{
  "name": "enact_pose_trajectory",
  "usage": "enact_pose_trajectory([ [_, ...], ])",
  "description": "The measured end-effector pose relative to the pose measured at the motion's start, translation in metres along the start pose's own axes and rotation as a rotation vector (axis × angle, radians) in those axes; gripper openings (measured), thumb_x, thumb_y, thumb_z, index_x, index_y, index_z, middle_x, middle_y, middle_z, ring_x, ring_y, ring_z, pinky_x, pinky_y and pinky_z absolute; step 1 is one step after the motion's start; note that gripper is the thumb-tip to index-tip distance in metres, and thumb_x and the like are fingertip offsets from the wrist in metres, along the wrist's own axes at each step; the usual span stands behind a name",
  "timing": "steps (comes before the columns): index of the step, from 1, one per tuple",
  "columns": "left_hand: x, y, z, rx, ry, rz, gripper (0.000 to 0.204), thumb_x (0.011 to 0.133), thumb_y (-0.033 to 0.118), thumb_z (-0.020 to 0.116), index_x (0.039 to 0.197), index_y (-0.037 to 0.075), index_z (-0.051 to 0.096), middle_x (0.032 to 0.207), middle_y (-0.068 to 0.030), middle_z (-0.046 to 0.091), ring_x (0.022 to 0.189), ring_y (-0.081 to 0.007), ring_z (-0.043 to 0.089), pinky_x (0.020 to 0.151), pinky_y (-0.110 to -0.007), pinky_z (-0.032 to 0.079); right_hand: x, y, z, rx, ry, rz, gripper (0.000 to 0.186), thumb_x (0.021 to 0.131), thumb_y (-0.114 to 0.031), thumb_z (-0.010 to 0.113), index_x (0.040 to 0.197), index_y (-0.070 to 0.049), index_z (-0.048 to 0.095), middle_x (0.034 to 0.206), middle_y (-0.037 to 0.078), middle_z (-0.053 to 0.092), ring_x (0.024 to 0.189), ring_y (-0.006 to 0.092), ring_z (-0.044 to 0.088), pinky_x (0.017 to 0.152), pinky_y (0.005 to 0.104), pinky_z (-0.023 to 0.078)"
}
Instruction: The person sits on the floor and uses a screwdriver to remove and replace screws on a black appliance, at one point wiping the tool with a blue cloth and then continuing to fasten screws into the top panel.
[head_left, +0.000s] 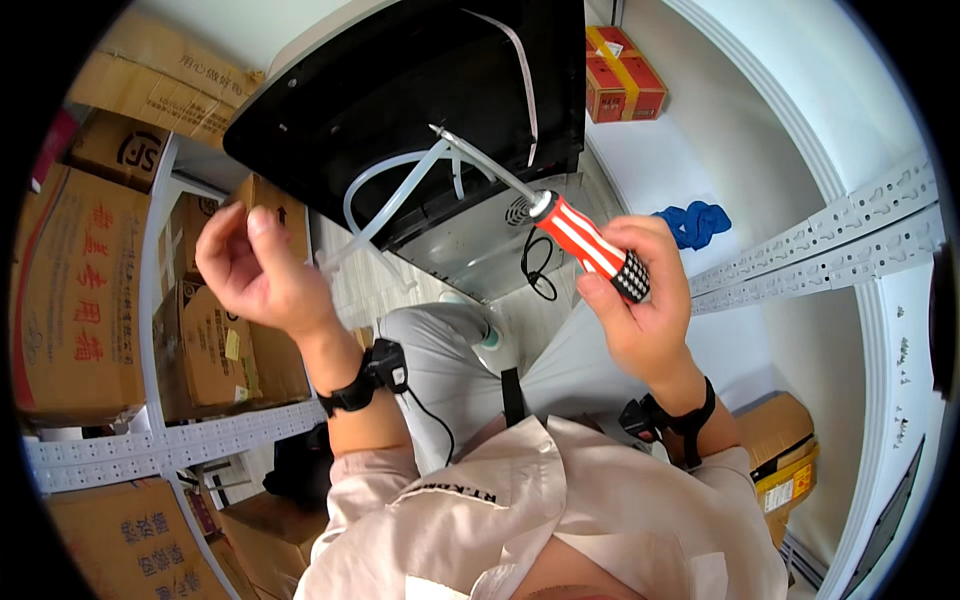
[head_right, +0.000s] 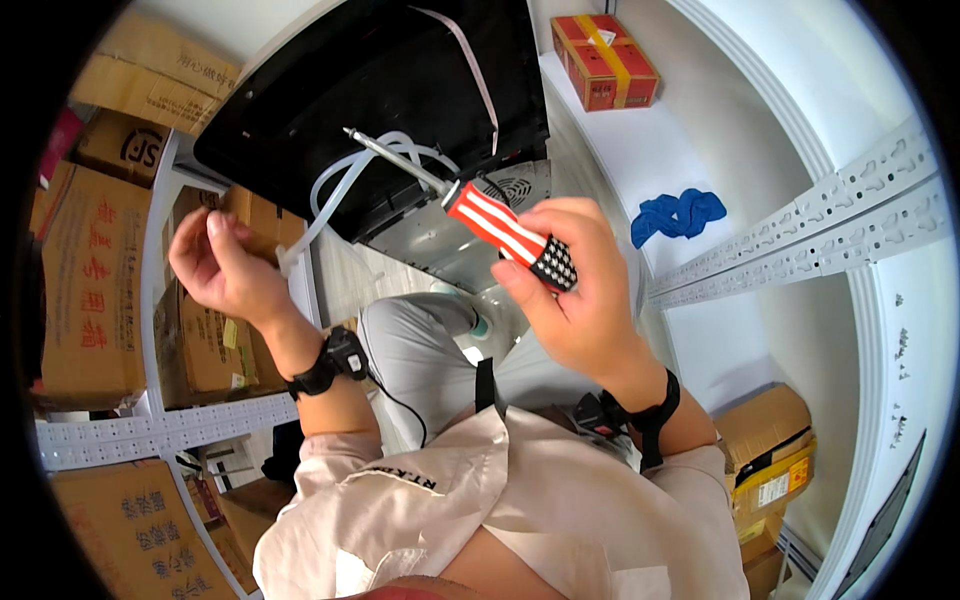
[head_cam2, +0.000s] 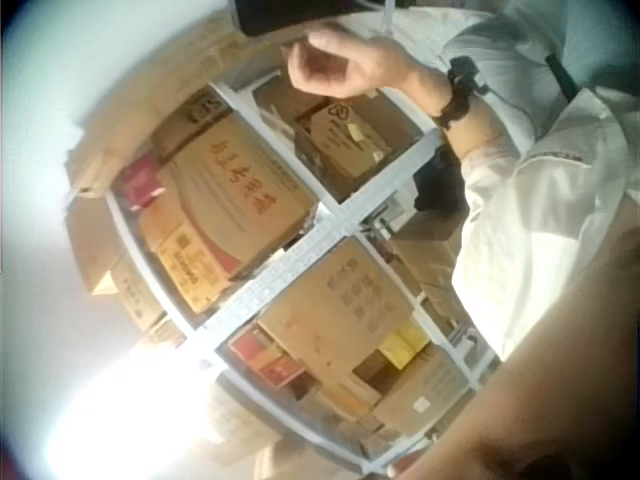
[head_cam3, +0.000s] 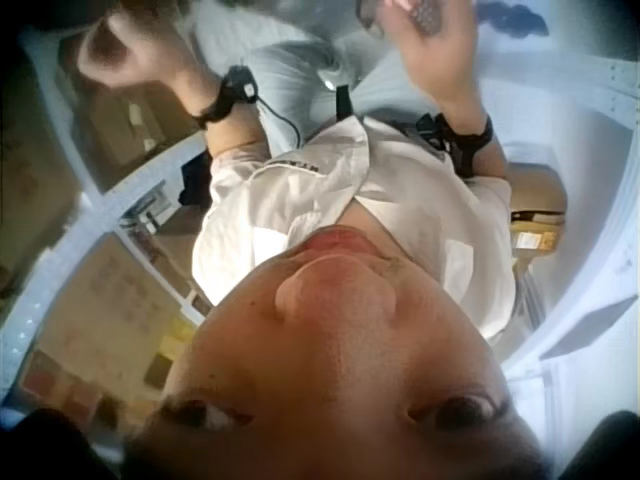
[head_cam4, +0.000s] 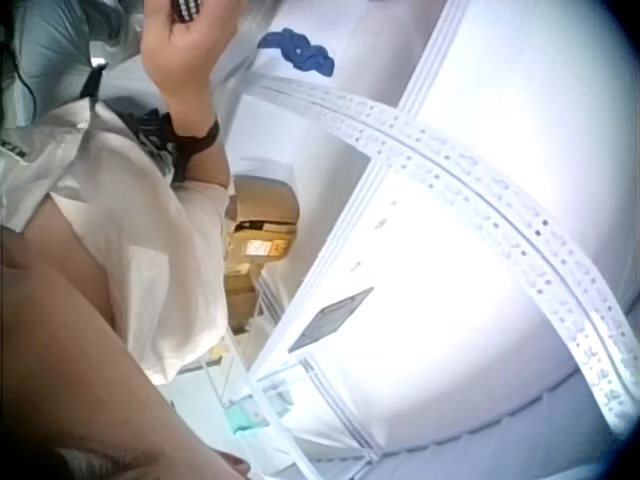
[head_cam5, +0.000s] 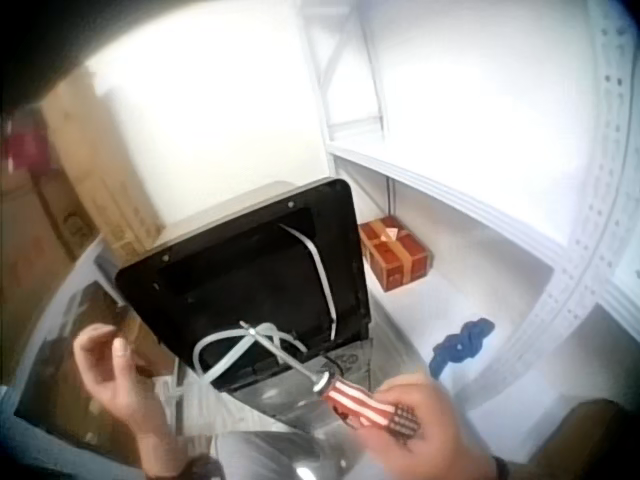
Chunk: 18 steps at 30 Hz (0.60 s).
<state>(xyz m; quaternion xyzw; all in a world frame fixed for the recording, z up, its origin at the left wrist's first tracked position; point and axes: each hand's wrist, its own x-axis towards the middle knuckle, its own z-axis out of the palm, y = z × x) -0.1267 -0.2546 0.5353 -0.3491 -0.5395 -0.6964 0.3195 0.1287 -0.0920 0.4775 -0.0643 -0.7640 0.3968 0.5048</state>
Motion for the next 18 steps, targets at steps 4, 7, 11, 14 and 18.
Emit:
enact_pose_trajectory([
  [4, -0.015, -0.012, -0.023, 0.136, -0.073, 0.080, 0.016, 0.093, 0.003, 0.056, 0.106, -0.004, 0.062, 0.095, -0.0111, 0.065, 0.081, -0.0141, 0.059, 0.074, -0.025, 0.049, -0.010, 0.009, 0.001, 0.017, 0.032, 0.048, 0.039, 0.084, -0.010, 0.078, 0.115, 0.001, 0.056, 0.109, 0.015, 0.059, 0.094, 0.0252, 0.058, 0.084, 0.0338, 0.048],
  [7, -0.019, -0.006, -0.022, 0.259, -0.354, 0.168, 0.024, 0.092, 0.005, 0.053, 0.110, -0.006, 0.064, 0.114, -0.0153, 0.064, 0.102, -0.0216, 0.060, 0.089, -0.031, 0.047, -0.014, 0.012, 0.008, 0.019, 0.060, 0.111, 0.038, 0.084, -0.010, 0.078, 0.114, 0.001, 0.056, 0.109, 0.015, 0.059, 0.095, 0.0252, 0.058, 0.084, 0.0339, 0.047],
  [11, -0.004, 0.018, 0.006, 0.669, -0.711, 0.284, 0.040, 0.077, 0.004, 0.060, 0.117, 0.001, 0.065, 0.128, -0.0169, 0.061, 0.125, -0.0367, 0.054, 0.105, -0.044, 0.041, -0.001, 0.013, 0.012, -0.052, 0.069, 0.045, 0.040, 0.081, -0.008, 0.079, 0.114, 0.001, 0.056, 0.107, 0.016, 0.060, 0.092, 0.0267, 0.059, 0.081, 0.0345, 0.048],
  [14, 0.005, 0.026, 0.031, 0.704, -0.779, 0.285, 0.051, 0.071, -0.001, 0.053, 0.120, 0.001, 0.063, 0.129, -0.0182, 0.061, 0.129, -0.0375, 0.052, 0.107, -0.045, 0.040, 0.025, 0.006, 0.010, -0.157, 0.075, -0.031, 0.038, 0.081, -0.006, 0.078, 0.112, 0.002, 0.058, 0.106, 0.016, 0.060, 0.089, 0.0258, 0.059, 0.079, 0.0331, 0.048],
  [18, 0.007, 0.018, 0.053, 0.505, -0.790, 0.237, 0.057, 0.069, 0.001, 0.046, 0.124, -0.003, 0.061, 0.130, -0.0213, 0.059, 0.129, -0.0398, 0.051, 0.109, -0.045, 0.038, 0.043, 0.004, 0.019, -0.206, 0.076, -0.033, 0.035, 0.083, -0.007, 0.077, 0.113, 0.002, 0.060, 0.104, 0.015, 0.061, 0.092, 0.0244, 0.058, 0.084, 0.0334, 0.046],
])
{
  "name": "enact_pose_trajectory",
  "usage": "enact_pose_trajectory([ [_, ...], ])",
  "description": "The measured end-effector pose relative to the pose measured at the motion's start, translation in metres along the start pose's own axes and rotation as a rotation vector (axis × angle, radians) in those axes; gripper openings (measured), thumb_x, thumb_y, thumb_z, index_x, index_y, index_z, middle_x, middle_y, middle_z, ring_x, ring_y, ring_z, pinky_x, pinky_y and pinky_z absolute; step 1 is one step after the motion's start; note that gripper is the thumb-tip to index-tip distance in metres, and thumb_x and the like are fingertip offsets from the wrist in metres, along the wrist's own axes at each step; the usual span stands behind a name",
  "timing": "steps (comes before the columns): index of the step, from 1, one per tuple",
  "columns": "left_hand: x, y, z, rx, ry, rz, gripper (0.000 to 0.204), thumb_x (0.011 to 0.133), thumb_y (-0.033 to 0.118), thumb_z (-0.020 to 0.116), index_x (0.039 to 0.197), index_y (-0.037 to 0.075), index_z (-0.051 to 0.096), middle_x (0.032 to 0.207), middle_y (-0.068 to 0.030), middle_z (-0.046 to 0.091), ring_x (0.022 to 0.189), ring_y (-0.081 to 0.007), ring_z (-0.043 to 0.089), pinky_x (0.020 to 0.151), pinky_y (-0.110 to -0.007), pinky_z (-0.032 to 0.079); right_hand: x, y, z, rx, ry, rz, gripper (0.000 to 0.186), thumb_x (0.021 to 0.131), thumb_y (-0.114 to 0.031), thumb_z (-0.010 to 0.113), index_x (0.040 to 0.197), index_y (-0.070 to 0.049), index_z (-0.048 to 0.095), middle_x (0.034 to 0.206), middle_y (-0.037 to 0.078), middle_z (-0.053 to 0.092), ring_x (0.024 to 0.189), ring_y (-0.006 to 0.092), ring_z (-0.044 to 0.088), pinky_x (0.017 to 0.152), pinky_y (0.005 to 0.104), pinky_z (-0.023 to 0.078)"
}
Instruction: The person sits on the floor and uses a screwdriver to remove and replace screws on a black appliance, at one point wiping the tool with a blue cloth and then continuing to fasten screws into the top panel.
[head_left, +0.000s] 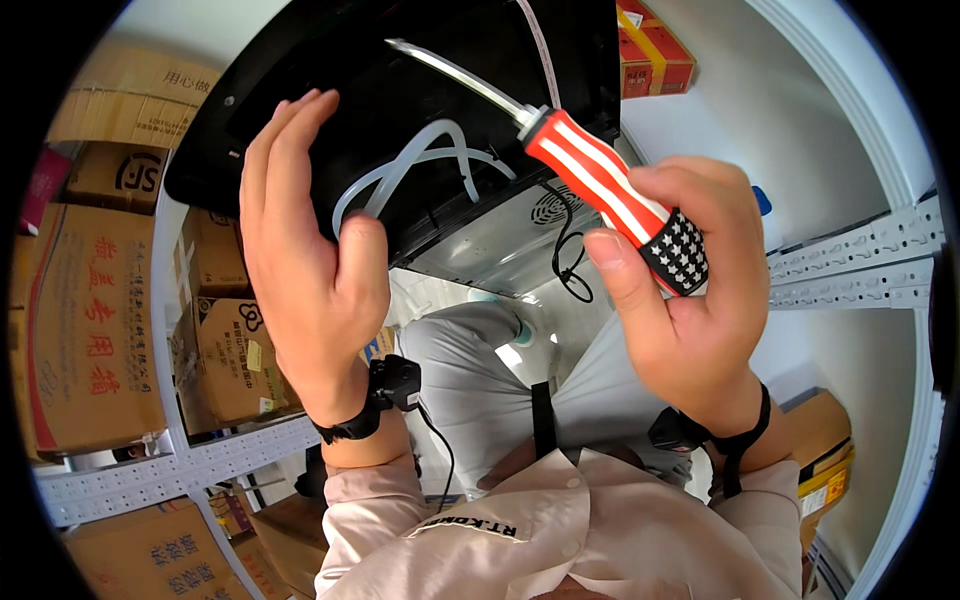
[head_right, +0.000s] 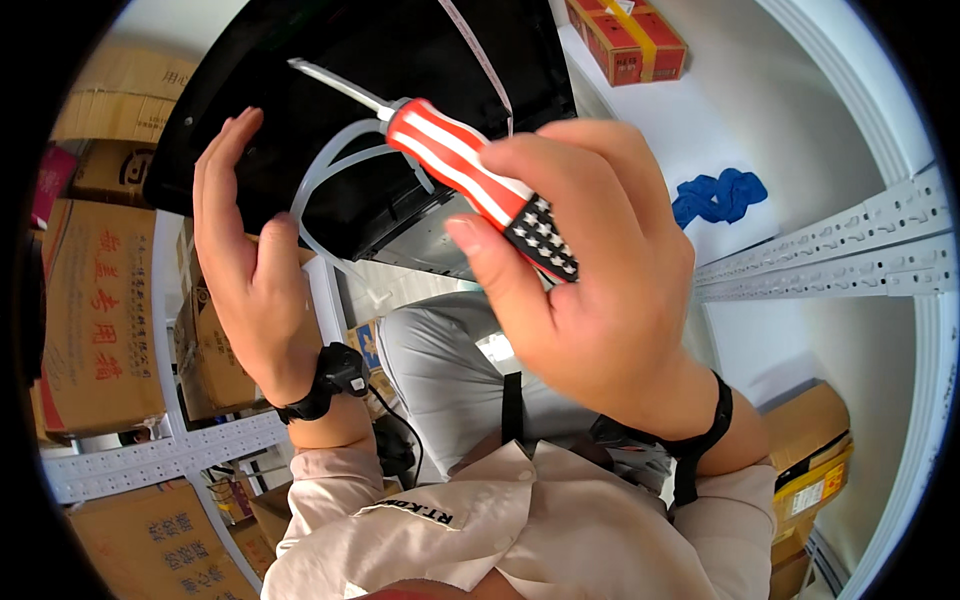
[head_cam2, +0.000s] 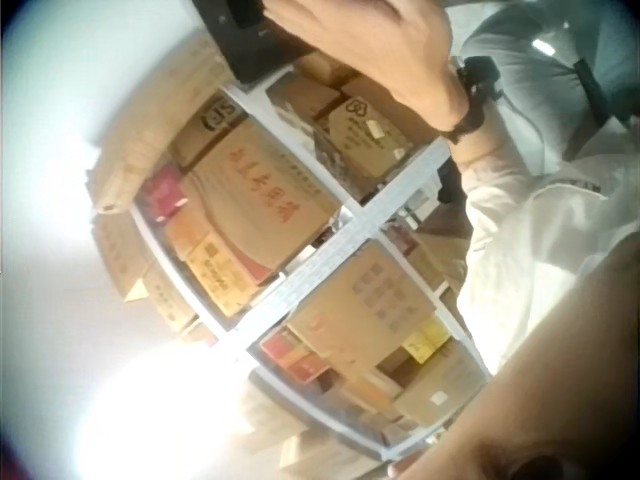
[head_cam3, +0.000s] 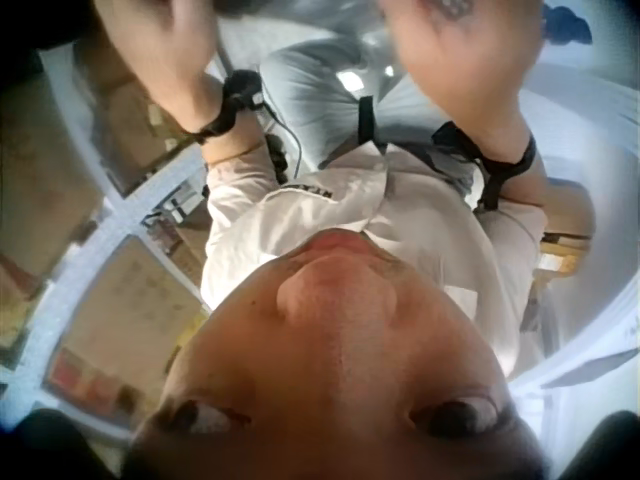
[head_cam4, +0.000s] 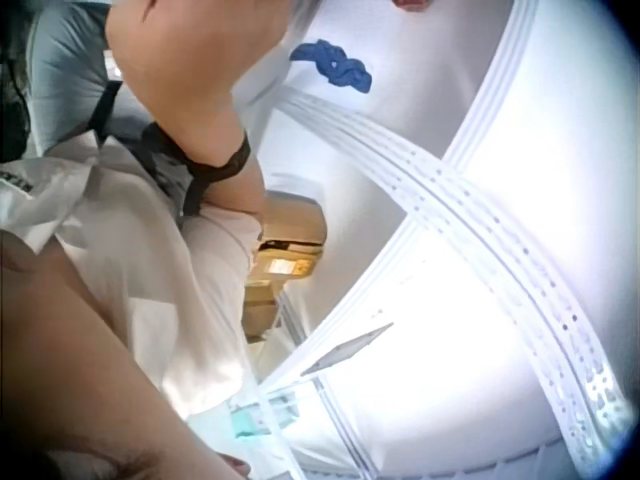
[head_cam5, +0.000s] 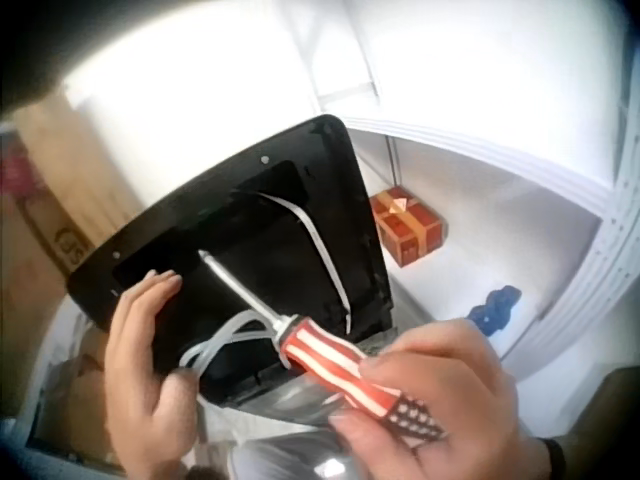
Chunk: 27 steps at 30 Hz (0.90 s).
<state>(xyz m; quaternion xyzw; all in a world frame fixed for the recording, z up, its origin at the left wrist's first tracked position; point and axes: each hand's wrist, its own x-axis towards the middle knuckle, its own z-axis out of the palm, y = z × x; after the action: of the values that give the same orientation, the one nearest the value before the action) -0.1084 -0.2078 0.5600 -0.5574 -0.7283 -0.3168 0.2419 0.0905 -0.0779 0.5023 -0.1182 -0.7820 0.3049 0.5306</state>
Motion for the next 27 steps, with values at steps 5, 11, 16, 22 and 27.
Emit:
enact_pose_trajectory([
  [5, 0.006, -0.023, 0.024, -0.050, 0.050, 0.038, 0.051, 0.092, 0.029, 0.056, 0.131, -0.004, 0.057, 0.132, -0.0229, 0.057, 0.128, -0.0409, 0.050, 0.111, -0.047, 0.034, 0.018, 0.002, 0.013, -0.014, -0.001, -0.037, 0.036, 0.079, -0.003, 0.079, 0.111, 0.001, 0.064, 0.100, 0.014, 0.063, 0.085, 0.0259, 0.059, 0.076, 0.0335, 0.048],
  [11, 0.004, -0.040, 0.042, 0.112, 0.021, 0.040, 0.063, 0.094, 0.049, 0.061, 0.134, 0.001, 0.056, 0.134, -0.0210, 0.056, 0.124, -0.0390, 0.050, 0.109, -0.050, 0.034, 0.041, 0.026, 0.022, -0.128, -0.023, -0.307, 0.037, 0.074, 0.001, 0.080, 0.107, 0.001, 0.065, 0.098, 0.014, 0.064, 0.083, 0.0276, 0.061, 0.071, 0.0334, 0.049],
  [16, 0.006, -0.047, 0.053, 0.255, 0.100, 0.097, 0.062, 0.090, 0.050, 0.065, 0.129, 0.002, 0.057, 0.122, -0.0161, 0.059, 0.111, -0.0349, 0.052, 0.100, -0.046, 0.036, 0.056, 0.027, 0.050, -0.091, 0.067, -0.363, 0.039, 0.071, 0.001, 0.082, 0.106, 0.000, 0.066, 0.096, 0.014, 0.064, 0.082, 0.0279, 0.061, 0.070, 0.0333, 0.050],
  [22, 0.012, -0.050, 0.075, 0.357, 0.251, 0.114, 0.062, 0.079, 0.049, 0.072, 0.118, 0.003, 0.057, 0.109, -0.0124, 0.058, 0.101, -0.0328, 0.051, 0.093, -0.043, 0.034, 0.060, 0.034, 0.075, -0.120, 0.055, -0.395, 0.037, 0.072, 0.000, 0.081, 0.105, 0.000, 0.066, 0.096, 0.014, 0.063, 0.081, 0.0275, 0.061, 0.069, 0.0328, 0.050],
  [27, 0.019, -0.083, 0.091, 0.344, 0.454, 0.328, 0.066, 0.065, 0.039, 0.073, 0.118, 0.004, 0.055, 0.107, -0.0124, 0.055, 0.103, -0.0332, 0.049, 0.096, -0.043, 0.031, 0.061, 0.037, 0.089, -0.133, 0.042, -0.417, 0.035, 0.072, -0.001, 0.080, 0.104, 0.000, 0.066, 0.095, 0.014, 0.062, 0.080, 0.0271, 0.062, 0.068, 0.0325, 0.050],
])
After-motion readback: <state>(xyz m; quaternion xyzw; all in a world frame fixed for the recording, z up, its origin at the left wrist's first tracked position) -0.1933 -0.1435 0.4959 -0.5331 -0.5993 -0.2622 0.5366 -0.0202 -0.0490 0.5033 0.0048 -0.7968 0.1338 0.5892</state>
